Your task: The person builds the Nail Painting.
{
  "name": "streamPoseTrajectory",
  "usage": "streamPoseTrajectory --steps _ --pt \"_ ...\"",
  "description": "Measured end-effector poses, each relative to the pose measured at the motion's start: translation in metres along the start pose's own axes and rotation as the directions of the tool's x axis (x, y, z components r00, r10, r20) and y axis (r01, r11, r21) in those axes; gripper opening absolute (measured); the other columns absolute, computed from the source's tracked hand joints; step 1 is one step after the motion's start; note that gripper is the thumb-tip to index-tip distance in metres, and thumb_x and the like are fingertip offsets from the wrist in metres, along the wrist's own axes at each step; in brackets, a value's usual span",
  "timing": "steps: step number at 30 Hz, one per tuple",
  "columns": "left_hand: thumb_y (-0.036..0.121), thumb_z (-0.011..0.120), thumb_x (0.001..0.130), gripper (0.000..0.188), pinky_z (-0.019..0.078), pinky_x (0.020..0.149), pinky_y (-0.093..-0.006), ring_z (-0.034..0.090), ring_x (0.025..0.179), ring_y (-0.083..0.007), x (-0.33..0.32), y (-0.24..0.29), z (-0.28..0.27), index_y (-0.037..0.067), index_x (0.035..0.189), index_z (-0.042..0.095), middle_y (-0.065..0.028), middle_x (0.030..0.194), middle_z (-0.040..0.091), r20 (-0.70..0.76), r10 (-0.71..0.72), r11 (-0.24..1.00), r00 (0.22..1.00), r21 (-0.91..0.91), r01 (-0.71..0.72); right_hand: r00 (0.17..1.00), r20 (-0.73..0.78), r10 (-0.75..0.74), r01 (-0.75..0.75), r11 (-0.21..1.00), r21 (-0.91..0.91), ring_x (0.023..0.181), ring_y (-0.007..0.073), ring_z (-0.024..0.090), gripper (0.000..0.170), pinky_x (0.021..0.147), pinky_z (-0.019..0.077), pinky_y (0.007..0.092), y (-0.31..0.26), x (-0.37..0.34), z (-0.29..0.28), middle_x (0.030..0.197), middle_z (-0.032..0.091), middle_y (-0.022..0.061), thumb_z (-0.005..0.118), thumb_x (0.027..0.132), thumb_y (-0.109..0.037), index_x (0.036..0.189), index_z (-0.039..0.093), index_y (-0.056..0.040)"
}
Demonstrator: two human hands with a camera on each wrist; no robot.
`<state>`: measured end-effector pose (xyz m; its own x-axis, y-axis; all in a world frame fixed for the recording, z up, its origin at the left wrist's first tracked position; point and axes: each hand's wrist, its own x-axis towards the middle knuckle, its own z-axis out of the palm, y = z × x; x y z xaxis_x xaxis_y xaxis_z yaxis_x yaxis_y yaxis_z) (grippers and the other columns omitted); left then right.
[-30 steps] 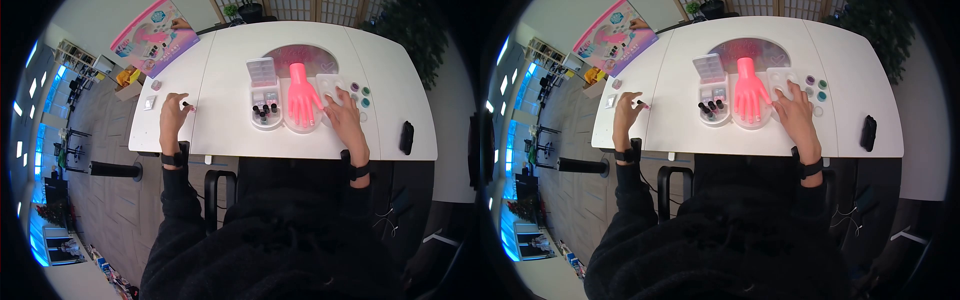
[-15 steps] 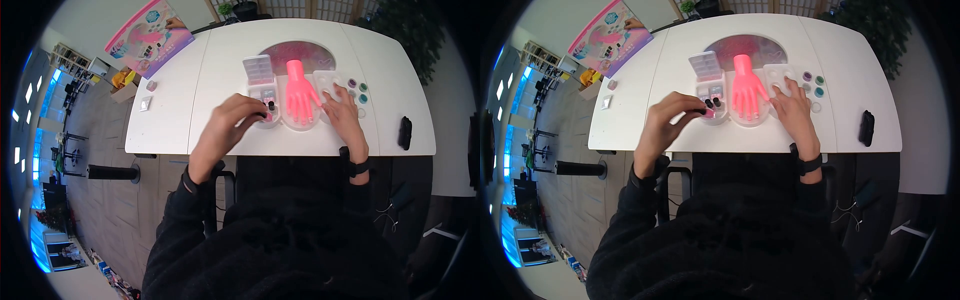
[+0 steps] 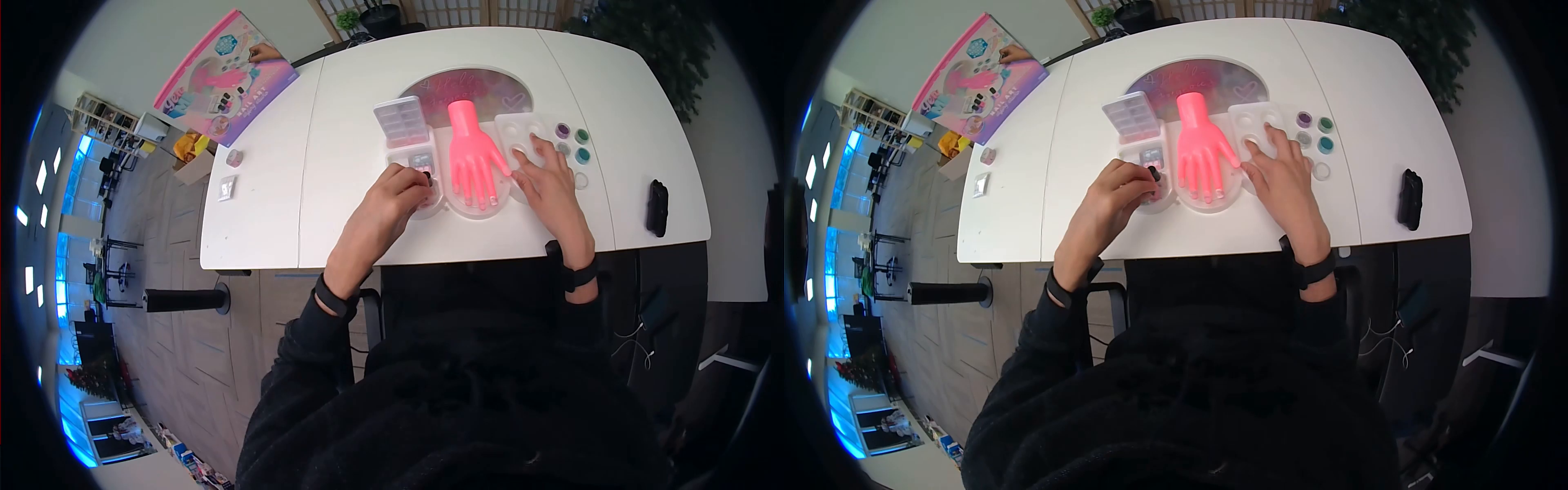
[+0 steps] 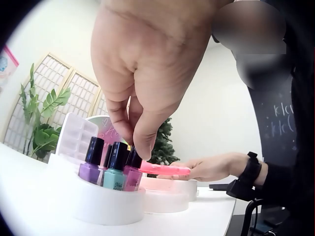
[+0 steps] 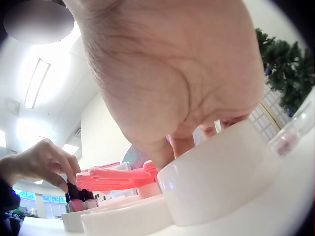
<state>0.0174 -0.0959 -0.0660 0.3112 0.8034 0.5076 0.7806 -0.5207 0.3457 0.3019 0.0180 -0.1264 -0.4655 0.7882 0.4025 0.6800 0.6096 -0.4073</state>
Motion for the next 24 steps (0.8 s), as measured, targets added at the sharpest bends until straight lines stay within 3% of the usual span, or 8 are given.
streamPoseTrajectory --steps 8,12,15,16,18,19,22,24 --pt "-0.004 0.083 0.078 0.031 0.0578 0.080 -0.0383 0.069 0.097 -0.0268 0.014 0.023 -0.009 0.004 0.107 0.078 -0.0100 0.108 0.069 -0.081 -0.037 0.993 0.996 -0.110 0.028 1.000 -0.025 -0.008 0.008 1.000 -0.015 0.127 0.0358 0.055 0.039 0.098 0.0458 0.0513 -0.002 0.000 -0.002 0.151 0.053 0.0162 0.072 0.097 -0.025 0.133 0.073 -0.0108" --pt "0.002 0.083 0.082 0.045 0.0564 0.092 -0.0416 0.066 0.113 -0.0325 0.032 0.045 0.010 0.007 0.125 0.072 -0.0124 0.127 0.065 0.121 -0.041 0.978 0.992 -0.199 0.065 1.000 -0.012 -0.011 0.011 1.000 -0.010 0.125 0.0368 0.056 0.038 0.095 0.0489 0.0530 -0.004 0.003 -0.007 0.147 0.054 0.0171 0.074 0.095 -0.022 0.130 0.074 -0.0093" --pt "0.022 0.085 0.083 0.066 0.0482 0.112 -0.0516 0.050 0.141 -0.0418 0.046 0.047 0.040 0.006 0.141 0.059 -0.0180 0.151 0.052 0.196 0.048 0.999 0.979 -0.025 -0.044 0.996 -0.041 -0.076 0.078 0.995 0.059 0.118 0.0369 0.062 0.037 0.094 0.0527 0.0483 -0.001 0.012 -0.016 0.138 0.059 0.0178 0.075 0.094 -0.018 0.128 0.073 -0.0047" --pt "0.022 0.085 0.083 0.066 0.0482 0.112 -0.0516 0.050 0.141 -0.0418 0.050 0.047 0.048 0.006 0.141 0.059 -0.0180 0.151 0.052 0.188 0.052 0.998 0.981 -0.028 -0.047 0.996 -0.042 -0.079 0.081 0.995 0.050 0.118 0.0369 0.062 0.037 0.094 0.0527 0.0483 0.001 0.018 -0.025 0.138 0.059 0.0178 0.075 0.094 -0.018 0.128 0.073 -0.0047" --pt "0.027 0.085 0.084 0.064 0.0455 0.116 -0.0536 0.047 0.144 -0.0432 0.056 0.045 0.061 0.005 0.139 0.061 -0.0190 0.153 0.051 0.182 -0.015 0.973 0.983 0.227 -0.028 0.996 0.052 0.076 -0.090 0.930 0.357 0.107 0.0356 0.067 0.032 0.092 0.0550 0.0429 0.011 0.033 -0.042 0.130 0.064 0.0169 0.074 0.095 -0.014 0.124 0.074 -0.0010" --pt "0.032 0.086 0.083 0.066 0.0435 0.118 -0.0561 0.046 0.146 -0.0440 0.058 0.042 0.068 0.005 0.138 0.062 -0.0190 0.153 0.052 0.167 -0.062 0.969 0.984 0.248 0.019 0.997 -0.054 0.058 -0.042 0.965 0.259 0.098 0.0344 0.070 0.028 0.089 0.0568 0.0406 0.021 0.040 -0.046 0.120 0.069 0.0155 0.073 0.094 -0.010 0.119 0.074 0.0012" --pt "0.034 0.087 0.080 0.070 0.0464 0.116 -0.0548 0.048 0.145 -0.0443 0.064 0.046 0.061 0.005 0.138 0.064 -0.0188 0.152 0.055 0.211 -0.107 0.962 0.972 0.269 0.047 0.981 -0.048 0.186 -0.177 0.973 0.147 0.097 0.0346 0.071 0.027 0.088 0.0571 0.0426 0.056 0.062 -0.056 0.115 0.071 0.0150 0.074 0.093 -0.008 0.118 0.076 0.0001" --pt "0.035 0.088 0.079 0.070 0.0486 0.113 -0.0535 0.049 0.144 -0.0438 0.067 0.046 0.054 0.005 0.138 0.065 -0.0178 0.152 0.055 0.244 -0.130 0.971 0.961 0.228 0.073 0.987 -0.041 0.155 -0.154 0.988 0.033 0.096 0.0351 0.072 0.026 0.087 0.0582 0.0430 0.082 0.071 -0.049 0.110 0.073 0.0152 0.075 0.090 -0.006 0.116 0.078 -0.0020"
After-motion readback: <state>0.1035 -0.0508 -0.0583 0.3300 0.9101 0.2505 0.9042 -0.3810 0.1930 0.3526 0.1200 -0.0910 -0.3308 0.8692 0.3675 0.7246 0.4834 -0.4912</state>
